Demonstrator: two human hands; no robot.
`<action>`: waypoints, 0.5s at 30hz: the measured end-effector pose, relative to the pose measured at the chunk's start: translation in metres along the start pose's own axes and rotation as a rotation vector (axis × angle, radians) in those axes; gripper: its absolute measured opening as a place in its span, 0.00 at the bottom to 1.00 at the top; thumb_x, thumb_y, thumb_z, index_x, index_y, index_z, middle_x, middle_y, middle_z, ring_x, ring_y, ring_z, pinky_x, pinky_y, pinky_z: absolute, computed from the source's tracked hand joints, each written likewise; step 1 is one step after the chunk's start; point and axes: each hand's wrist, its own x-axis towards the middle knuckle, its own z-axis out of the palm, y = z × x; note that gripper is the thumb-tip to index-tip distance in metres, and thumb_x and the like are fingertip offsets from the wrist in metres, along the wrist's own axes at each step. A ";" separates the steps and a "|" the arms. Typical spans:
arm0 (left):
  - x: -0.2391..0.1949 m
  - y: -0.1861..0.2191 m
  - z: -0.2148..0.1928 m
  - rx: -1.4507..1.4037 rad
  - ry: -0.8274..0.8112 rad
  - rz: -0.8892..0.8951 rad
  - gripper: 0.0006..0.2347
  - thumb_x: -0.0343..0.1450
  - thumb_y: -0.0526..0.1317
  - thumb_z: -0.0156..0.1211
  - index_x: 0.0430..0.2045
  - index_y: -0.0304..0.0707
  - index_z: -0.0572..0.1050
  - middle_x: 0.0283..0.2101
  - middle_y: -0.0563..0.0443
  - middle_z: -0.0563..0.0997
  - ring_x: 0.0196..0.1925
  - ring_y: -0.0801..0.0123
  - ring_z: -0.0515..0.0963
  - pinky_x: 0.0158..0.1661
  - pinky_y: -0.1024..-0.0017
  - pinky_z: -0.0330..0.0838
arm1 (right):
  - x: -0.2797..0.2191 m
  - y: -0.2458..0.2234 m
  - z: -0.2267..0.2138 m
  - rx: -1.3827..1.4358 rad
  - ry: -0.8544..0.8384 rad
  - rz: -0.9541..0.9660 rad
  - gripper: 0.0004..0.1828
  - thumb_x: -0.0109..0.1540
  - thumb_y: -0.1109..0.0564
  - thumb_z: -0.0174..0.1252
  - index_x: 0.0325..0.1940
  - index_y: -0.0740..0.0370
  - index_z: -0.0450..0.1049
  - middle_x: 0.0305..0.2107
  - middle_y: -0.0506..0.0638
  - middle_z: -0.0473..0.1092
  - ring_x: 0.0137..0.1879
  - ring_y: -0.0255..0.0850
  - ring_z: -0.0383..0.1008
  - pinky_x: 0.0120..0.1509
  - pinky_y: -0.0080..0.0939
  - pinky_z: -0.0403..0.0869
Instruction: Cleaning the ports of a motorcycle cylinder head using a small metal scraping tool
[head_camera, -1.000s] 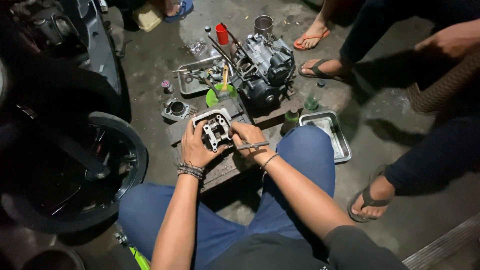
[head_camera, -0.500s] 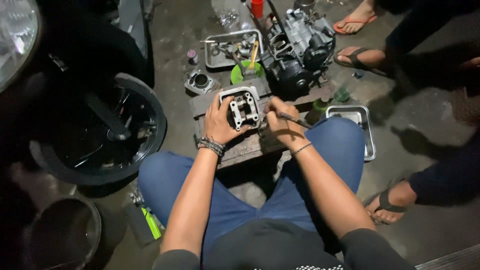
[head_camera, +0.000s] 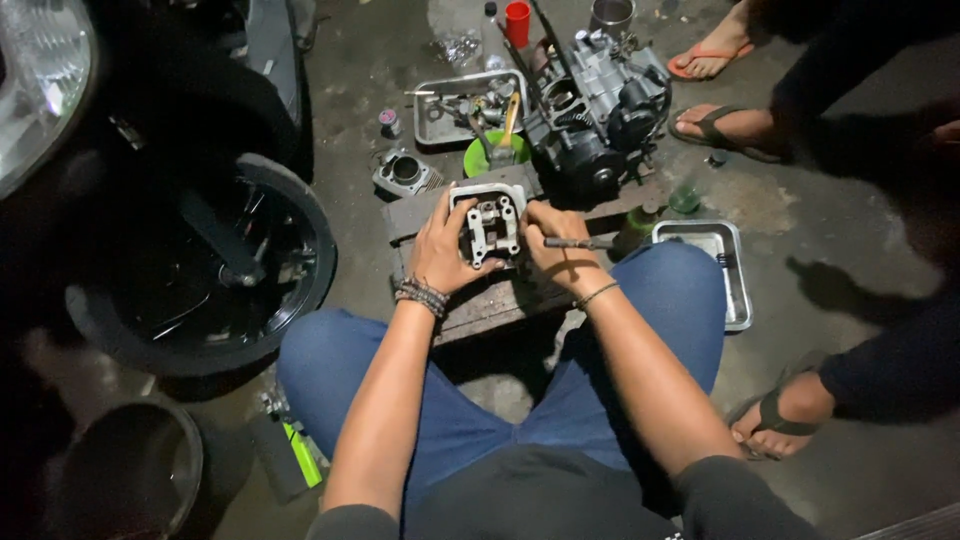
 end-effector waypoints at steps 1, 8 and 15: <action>-0.001 0.000 0.001 -0.006 0.003 0.009 0.42 0.52 0.61 0.77 0.60 0.47 0.68 0.67 0.28 0.64 0.60 0.31 0.74 0.55 0.46 0.71 | -0.002 -0.001 -0.002 -0.008 0.008 0.000 0.07 0.58 0.62 0.49 0.32 0.59 0.73 0.23 0.62 0.73 0.35 0.65 0.76 0.41 0.58 0.73; 0.000 0.006 -0.005 -0.010 -0.023 0.008 0.41 0.53 0.59 0.77 0.61 0.47 0.67 0.68 0.27 0.62 0.61 0.31 0.73 0.56 0.47 0.71 | -0.010 -0.005 -0.007 0.213 0.075 0.184 0.11 0.58 0.58 0.46 0.32 0.53 0.76 0.19 0.56 0.72 0.35 0.55 0.76 0.45 0.53 0.74; -0.001 0.004 0.001 0.011 -0.023 -0.033 0.43 0.51 0.57 0.79 0.61 0.47 0.67 0.69 0.29 0.61 0.63 0.32 0.71 0.57 0.48 0.70 | -0.005 0.002 0.007 0.042 0.042 0.064 0.07 0.59 0.59 0.50 0.33 0.54 0.75 0.24 0.56 0.76 0.35 0.58 0.78 0.44 0.54 0.77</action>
